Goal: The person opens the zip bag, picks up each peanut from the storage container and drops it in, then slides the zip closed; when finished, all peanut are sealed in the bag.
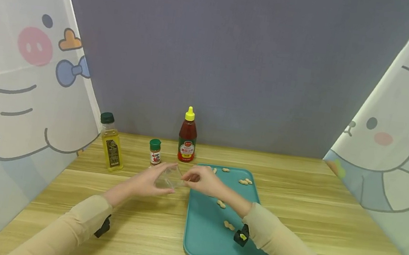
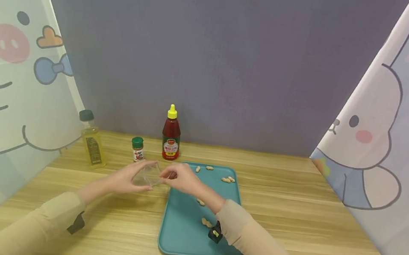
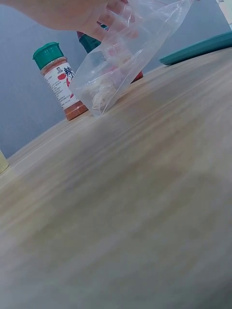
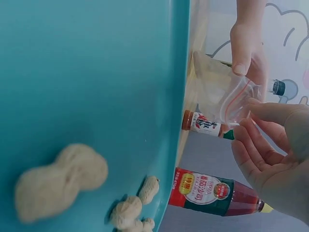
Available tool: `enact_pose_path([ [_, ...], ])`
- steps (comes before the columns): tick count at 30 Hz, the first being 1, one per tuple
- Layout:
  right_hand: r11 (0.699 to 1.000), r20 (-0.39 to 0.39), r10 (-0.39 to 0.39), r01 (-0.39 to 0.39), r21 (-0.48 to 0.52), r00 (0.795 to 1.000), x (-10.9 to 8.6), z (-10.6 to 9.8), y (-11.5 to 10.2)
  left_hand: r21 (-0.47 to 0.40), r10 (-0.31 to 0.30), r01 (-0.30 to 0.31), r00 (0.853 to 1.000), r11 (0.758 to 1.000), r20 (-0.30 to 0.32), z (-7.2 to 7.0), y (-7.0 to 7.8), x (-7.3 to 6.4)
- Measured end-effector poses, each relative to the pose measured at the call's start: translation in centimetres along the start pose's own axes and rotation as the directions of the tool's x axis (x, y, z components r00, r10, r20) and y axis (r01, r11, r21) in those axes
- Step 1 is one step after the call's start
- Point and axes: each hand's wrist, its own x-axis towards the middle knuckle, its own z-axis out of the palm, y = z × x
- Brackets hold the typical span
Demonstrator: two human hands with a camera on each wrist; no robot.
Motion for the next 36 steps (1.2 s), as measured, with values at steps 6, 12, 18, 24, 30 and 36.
enact_pose_path([
  [6, 1.000, 0.015, 0.005, -0.004, -0.014, 1.000, -1.8, -1.0, -0.3, 0.018, -0.006, 0.006, 1.000, 1.000, -0.005, 0.1, 0.0, 0.0],
  [12, 1.000, 0.012, -0.024, 0.024, 0.006, 1.000, -4.4, -2.3, -0.4, 0.041, -0.005, 0.005, 1.000, 0.999, -0.008, 0.1, 0.1, 0.0],
  [18, 0.998, 0.008, -0.056, 0.056, -0.010, 0.998, -7.7, -3.3, 0.1, 0.053, -0.002, 0.003, 1.000, 0.999, -0.005, 0.1, 0.0, -0.1],
  [24, 0.998, -0.013, -0.052, 0.052, -0.045, 0.999, -10.5, -3.4, 1.4, 0.041, -0.002, 0.002, 1.000, 0.999, -0.006, 0.1, 0.1, -0.2],
  [30, 0.998, 0.031, 0.054, -0.053, -0.030, 0.998, -12.7, -3.1, 2.6, 0.035, -0.012, 0.011, 1.000, 0.999, 0.006, 0.2, 0.2, -0.3],
  [36, 0.995, 0.086, 0.097, -0.100, 0.025, 0.992, -13.8, -2.8, 3.2, 0.031, -0.018, 0.018, 1.000, 0.999, 0.009, 0.1, 0.3, -0.3],
])
